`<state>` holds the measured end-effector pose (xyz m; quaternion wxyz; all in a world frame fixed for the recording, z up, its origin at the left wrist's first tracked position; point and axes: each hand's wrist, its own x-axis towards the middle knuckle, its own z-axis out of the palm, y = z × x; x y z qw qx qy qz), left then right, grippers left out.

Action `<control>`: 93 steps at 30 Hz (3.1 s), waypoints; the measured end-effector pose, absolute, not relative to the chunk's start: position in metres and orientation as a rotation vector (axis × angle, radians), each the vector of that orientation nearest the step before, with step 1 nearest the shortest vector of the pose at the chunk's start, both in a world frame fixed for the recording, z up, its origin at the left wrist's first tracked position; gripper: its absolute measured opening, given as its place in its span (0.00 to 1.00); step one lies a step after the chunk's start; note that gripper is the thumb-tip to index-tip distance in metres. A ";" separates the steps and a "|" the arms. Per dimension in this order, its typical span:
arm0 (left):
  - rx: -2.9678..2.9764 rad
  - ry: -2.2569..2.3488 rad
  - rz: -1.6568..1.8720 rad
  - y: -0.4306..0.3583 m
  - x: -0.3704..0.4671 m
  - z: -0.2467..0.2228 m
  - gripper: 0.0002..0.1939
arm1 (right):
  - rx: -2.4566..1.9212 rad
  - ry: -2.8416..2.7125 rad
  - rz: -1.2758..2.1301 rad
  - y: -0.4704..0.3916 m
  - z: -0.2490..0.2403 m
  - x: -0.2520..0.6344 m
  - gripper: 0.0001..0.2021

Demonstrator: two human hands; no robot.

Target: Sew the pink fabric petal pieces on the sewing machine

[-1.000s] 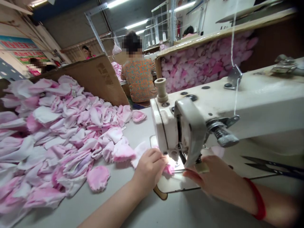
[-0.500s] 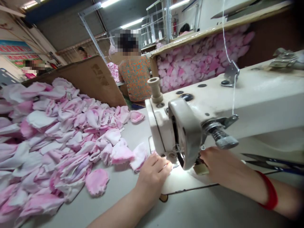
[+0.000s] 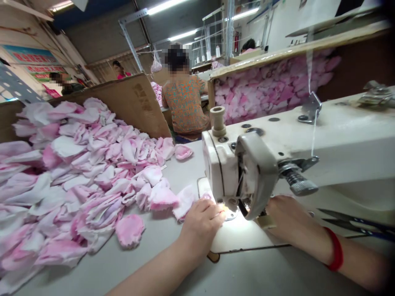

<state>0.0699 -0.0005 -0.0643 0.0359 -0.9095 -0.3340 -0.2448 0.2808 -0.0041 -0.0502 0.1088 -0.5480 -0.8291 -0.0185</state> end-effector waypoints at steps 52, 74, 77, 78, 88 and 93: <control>-2.890 -0.981 -0.744 0.004 0.068 -0.051 0.10 | -1.667 -2.466 -0.181 0.008 -0.040 0.302 0.15; -2.766 -0.908 -0.740 0.003 0.066 -0.058 0.09 | -1.665 -2.529 -0.219 0.011 -0.039 0.307 0.14; -2.761 -0.910 -0.725 0.000 0.068 -0.055 0.09 | -1.666 -2.490 -0.200 0.011 -0.042 0.306 0.13; -2.752 -0.918 -0.719 -0.002 0.069 -0.053 0.09 | -1.675 -2.482 -0.197 0.011 -0.042 0.306 0.13; -2.622 -0.924 -0.620 -0.003 0.068 -0.047 0.14 | -1.361 -2.576 0.039 0.003 -0.034 0.291 0.07; -2.651 -0.716 -0.775 0.013 0.047 -0.045 0.13 | -1.156 -2.439 0.279 -0.020 -0.044 0.251 0.09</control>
